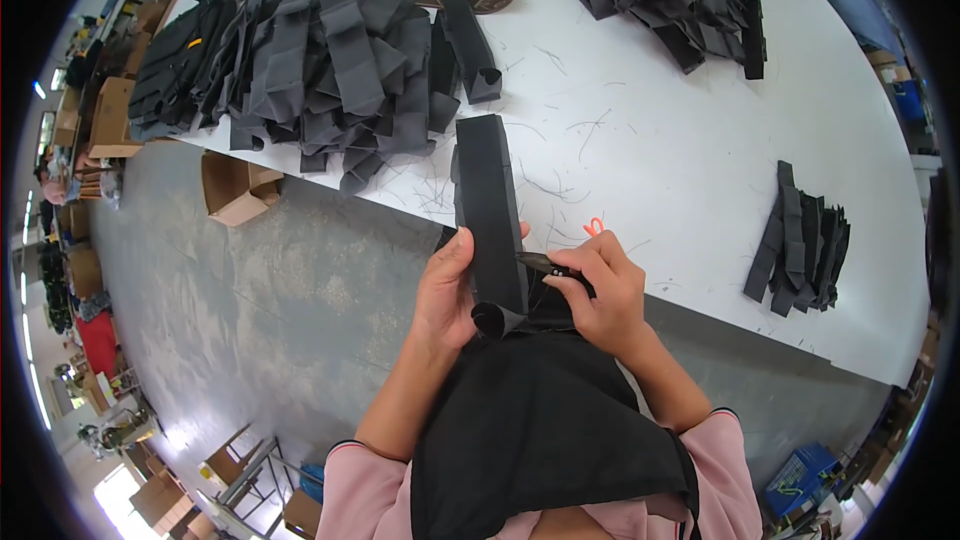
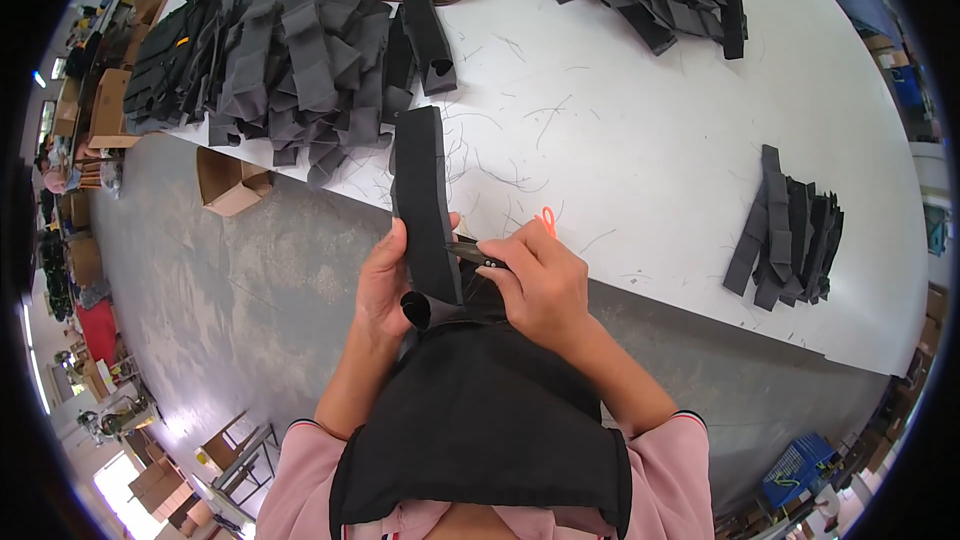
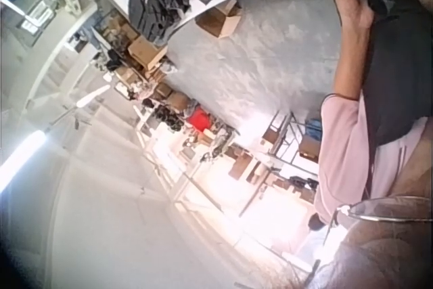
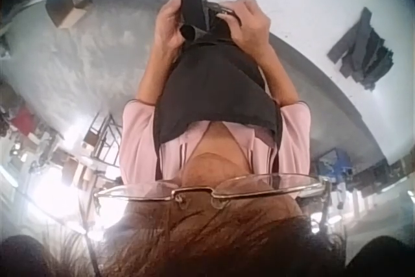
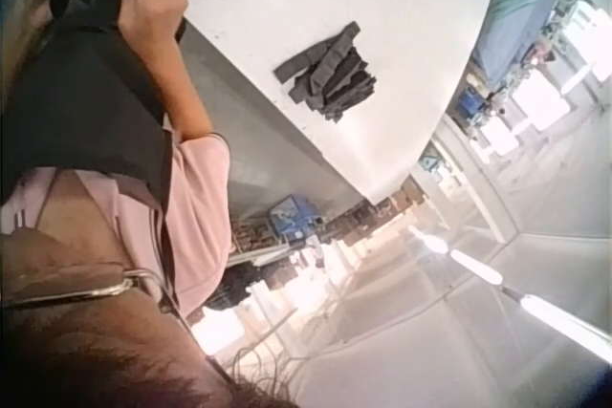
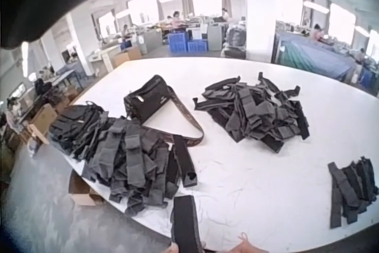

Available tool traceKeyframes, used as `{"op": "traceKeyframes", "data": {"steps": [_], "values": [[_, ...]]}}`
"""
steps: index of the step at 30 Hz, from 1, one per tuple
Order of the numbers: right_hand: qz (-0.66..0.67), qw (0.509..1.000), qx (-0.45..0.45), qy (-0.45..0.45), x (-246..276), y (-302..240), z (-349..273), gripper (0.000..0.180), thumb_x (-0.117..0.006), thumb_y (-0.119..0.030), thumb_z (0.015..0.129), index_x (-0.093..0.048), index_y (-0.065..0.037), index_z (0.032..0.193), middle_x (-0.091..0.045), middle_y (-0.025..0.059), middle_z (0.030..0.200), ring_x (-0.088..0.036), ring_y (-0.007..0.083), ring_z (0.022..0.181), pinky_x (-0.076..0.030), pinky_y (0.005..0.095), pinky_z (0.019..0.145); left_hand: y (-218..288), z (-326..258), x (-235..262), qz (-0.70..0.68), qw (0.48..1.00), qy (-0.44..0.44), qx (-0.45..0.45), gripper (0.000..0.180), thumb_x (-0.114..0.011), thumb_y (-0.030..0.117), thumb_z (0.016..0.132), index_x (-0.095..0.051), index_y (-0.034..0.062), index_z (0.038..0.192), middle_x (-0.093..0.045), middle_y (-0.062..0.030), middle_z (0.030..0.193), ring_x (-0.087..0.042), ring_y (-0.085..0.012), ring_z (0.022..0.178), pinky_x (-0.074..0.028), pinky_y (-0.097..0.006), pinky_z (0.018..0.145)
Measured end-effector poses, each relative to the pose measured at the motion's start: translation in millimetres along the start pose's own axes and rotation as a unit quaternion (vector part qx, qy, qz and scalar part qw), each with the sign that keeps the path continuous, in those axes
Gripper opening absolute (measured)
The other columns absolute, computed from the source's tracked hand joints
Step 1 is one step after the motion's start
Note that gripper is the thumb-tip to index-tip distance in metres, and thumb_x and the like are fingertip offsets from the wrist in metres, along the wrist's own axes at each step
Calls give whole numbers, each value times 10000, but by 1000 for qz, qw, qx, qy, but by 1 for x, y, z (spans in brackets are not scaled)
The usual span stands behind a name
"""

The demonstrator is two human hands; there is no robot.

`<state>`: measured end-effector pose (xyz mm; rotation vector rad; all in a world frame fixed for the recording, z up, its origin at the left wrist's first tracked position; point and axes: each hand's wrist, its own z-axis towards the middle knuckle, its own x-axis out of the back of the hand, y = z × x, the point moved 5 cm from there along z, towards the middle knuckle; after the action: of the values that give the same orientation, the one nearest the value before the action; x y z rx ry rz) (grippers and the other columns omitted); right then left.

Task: Trimming the ends of black fabric strips using scissors in a factory environment.

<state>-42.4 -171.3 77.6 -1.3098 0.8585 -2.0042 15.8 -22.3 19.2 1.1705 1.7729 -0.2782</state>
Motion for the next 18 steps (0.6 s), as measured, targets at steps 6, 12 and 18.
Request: {"op": "traceKeyframes", "data": {"steps": [6, 12, 18], "values": [[-15, 999, 19, 38, 5, -5, -6, 202, -711, -24, 676, -629, -44, 860, -515, 46, 742, -531, 195, 571, -419, 290, 488, 4, 0, -5, 22, 999, -8, -28, 480, -467, 326, 951, -456, -62, 1233, -556, -184, 1180, -601, -239, 998, -511, -377, 861], [10, 996, -49, -67, -5, -20, 7, 228, -690, -21, 695, -618, -47, 910, -516, 60, 823, -550, 195, 583, -421, 286, 486, 4, -3, -11, 91, 994, 15, -56, 483, -507, 319, 934, -454, -50, 1242, -545, -174, 1205, -593, -231, 1014, -496, -355, 877], [-41, 996, 32, -66, -11, -21, 7, 236, -705, -41, 688, -617, -40, 907, -491, 69, 780, -541, 211, 571, -418, 300, 479, 0, -3, 3, 57, 997, 28, -43, 414, -503, 306, 940, -496, -31, 1179, -600, -157, 1104, -608, -243, 983, -501, -364, 862]]}}
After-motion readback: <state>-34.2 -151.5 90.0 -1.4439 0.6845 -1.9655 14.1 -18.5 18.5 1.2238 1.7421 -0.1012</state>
